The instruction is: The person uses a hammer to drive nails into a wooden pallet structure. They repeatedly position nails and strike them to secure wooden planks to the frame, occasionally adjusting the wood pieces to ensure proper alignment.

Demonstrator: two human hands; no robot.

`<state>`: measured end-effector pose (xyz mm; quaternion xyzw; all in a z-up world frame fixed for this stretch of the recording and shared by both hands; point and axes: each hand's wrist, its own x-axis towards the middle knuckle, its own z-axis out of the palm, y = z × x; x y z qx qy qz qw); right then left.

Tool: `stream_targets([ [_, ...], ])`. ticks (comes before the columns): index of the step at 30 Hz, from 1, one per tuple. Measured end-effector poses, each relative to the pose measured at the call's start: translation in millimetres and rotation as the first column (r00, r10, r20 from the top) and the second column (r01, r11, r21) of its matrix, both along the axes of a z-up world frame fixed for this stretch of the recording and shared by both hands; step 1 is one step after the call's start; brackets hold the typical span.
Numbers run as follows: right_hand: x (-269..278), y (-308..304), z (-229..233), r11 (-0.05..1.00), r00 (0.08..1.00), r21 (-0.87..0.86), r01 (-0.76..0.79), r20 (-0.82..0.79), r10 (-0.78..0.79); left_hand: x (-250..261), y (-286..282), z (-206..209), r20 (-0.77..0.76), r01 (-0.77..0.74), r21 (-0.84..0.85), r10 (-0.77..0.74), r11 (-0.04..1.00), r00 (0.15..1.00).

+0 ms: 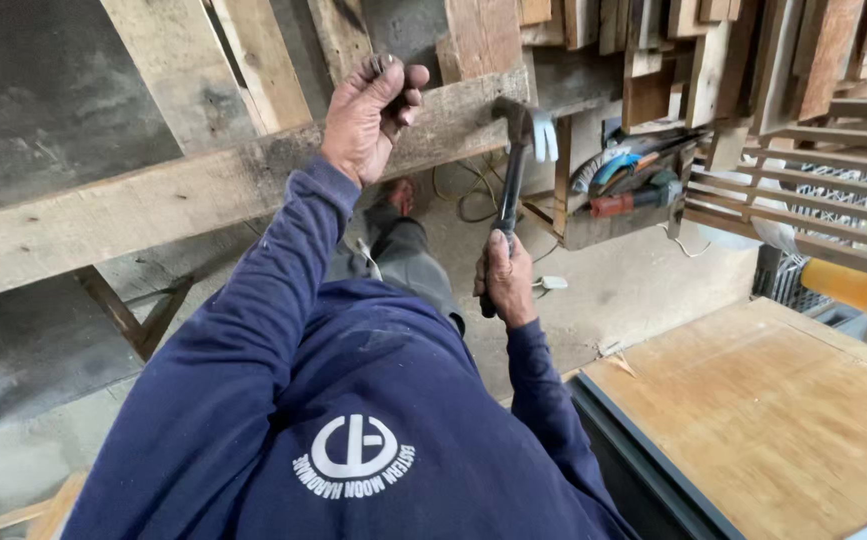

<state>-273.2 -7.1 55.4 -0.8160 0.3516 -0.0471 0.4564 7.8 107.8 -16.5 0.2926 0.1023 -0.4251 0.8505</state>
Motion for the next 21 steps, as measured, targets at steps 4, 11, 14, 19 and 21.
stream_targets([
  [4, -27.5, 32.6, -9.9, 0.853, 0.949, 0.418, 0.314, -0.123, -0.289, -26.2, 24.9, 8.2, -0.144, 0.003, -0.004, -0.003, 1.0, 0.99],
  [11, 45.8, 34.4, -34.1, 0.939, 0.971, 0.252, -0.235, 0.031, 0.235, -72.4, 102.7, -0.8, -0.145, -0.281, -0.106, 0.264, 0.954, 0.953],
  [14, 81.4, 62.1, 4.0, 0.677, 0.989, 0.723, -0.137, 0.137, 0.054, -69.0, 168.8, 19.1, -0.05, -0.402, -0.15, 0.399, 0.903, 0.915],
  [19, 92.7, 140.4, 9.6, 0.507, 0.857, 0.691, -0.516, 0.405, 0.32, -85.7, 280.2, 42.7, -0.002, -0.676, -0.015, 0.676, 0.737, 0.737],
  [21, 101.7, 172.7, -6.8, 0.553, 0.843, 0.676, -0.488, 0.2, 0.499, -83.9, 324.7, 35.6, 0.199, -0.751, 0.107, 0.727, 0.651, 0.658],
])
